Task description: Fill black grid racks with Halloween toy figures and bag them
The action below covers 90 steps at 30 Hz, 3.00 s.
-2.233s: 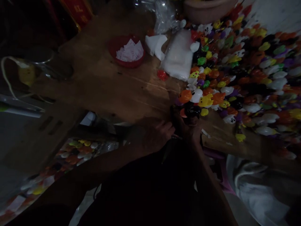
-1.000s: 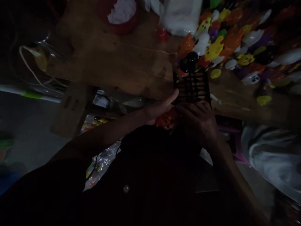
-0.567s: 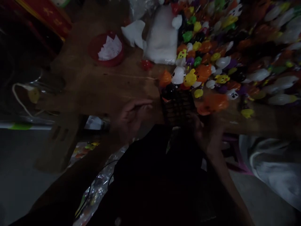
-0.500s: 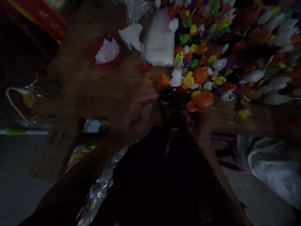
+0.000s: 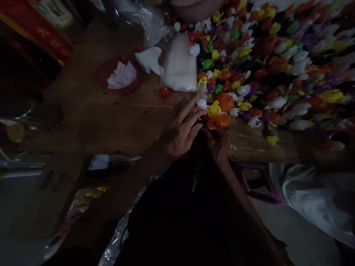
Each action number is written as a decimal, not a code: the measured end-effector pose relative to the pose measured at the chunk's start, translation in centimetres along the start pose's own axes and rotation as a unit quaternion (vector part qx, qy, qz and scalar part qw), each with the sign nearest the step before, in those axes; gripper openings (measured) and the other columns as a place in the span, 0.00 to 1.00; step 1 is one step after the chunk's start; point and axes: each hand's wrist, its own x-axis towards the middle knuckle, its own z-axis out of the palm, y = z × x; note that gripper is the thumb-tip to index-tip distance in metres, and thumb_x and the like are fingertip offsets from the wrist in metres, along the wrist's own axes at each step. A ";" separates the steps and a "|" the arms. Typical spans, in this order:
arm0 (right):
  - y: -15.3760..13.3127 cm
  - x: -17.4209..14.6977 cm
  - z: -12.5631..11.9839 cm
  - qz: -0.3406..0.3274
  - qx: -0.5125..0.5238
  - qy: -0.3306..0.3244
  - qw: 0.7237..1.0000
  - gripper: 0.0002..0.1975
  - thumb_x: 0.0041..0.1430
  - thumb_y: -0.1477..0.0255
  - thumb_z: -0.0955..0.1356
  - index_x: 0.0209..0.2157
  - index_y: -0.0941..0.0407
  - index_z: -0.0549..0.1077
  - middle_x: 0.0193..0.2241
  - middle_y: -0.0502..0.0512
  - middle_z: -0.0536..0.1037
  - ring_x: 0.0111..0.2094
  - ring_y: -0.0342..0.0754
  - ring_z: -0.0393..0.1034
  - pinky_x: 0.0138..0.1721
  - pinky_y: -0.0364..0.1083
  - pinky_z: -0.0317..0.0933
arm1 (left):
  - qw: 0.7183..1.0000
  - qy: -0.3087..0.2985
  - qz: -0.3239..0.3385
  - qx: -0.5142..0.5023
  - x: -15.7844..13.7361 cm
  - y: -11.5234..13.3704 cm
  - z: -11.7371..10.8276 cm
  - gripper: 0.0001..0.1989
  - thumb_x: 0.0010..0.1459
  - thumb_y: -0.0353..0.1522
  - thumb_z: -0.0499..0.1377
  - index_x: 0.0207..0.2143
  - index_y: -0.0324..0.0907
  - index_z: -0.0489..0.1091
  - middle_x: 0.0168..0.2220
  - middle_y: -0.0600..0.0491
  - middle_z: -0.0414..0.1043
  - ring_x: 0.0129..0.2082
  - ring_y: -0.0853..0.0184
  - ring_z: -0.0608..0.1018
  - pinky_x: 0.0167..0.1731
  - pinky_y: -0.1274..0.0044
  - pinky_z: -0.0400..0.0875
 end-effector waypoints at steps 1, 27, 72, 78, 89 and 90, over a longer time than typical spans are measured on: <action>-0.1 0.0 0.0 -0.002 -0.002 0.001 1.000 0.21 0.55 0.50 0.74 0.30 0.55 0.80 0.30 0.55 0.83 0.33 0.53 0.77 0.42 0.53 0.70 | 1.000 0.002 0.005 0.003 0.0 0.0 -0.1 0.23 0.77 0.40 0.41 0.64 0.43 0.66 0.74 0.43 0.56 0.75 0.57 0.59 0.73 0.58 0.60; 1.1 -0.4 0.9 -0.182 -0.103 -0.071 0.975 0.16 0.69 0.59 0.65 0.35 0.55 0.76 0.31 0.57 0.79 0.34 0.51 0.73 0.39 0.48 0.70 | 0.996 -0.078 0.018 0.041 3.5 0.6 -0.8 0.27 0.64 0.36 0.66 0.64 0.44 0.67 0.68 0.45 0.68 0.68 0.55 0.70 0.68 0.63 0.68; 1.8 2.1 -12.5 -0.149 -0.188 0.070 0.968 0.14 0.66 0.62 0.66 0.41 0.55 0.79 0.40 0.60 0.81 0.40 0.53 0.74 0.43 0.51 0.67 | 0.992 -0.068 -0.017 0.104 4.6 2.4 -1.0 0.06 0.63 0.36 0.64 0.38 0.44 0.75 0.58 0.46 0.77 0.61 0.49 0.77 0.63 0.56 0.71; 1.3 0.2 -8.9 0.125 0.205 -0.062 0.969 0.25 0.51 0.46 0.75 0.33 0.55 0.77 0.21 0.45 0.69 0.20 0.39 0.58 0.21 0.40 0.52 | 0.991 -0.082 0.009 0.103 4.1 2.1 -0.7 0.09 0.69 0.32 0.55 0.45 0.42 0.74 0.62 0.45 0.73 0.63 0.55 0.75 0.66 0.59 0.68; 0.9 0.0 -8.9 0.107 0.172 -0.088 0.975 0.18 0.49 0.54 0.79 0.36 0.52 0.83 0.33 0.50 0.84 0.36 0.49 0.77 0.39 0.47 0.72 | 0.990 -0.089 -0.025 0.107 3.8 2.4 -0.6 0.06 0.70 0.36 0.57 0.45 0.47 0.72 0.63 0.46 0.73 0.63 0.52 0.74 0.65 0.54 0.69; 0.8 0.1 -8.6 0.103 0.165 -0.080 0.978 0.17 0.49 0.55 0.79 0.35 0.52 0.83 0.33 0.50 0.84 0.36 0.49 0.77 0.39 0.47 0.72 | 0.990 -0.090 -0.025 0.108 3.9 2.4 -0.5 0.06 0.70 0.36 0.57 0.45 0.47 0.72 0.63 0.47 0.73 0.63 0.53 0.74 0.66 0.55 0.69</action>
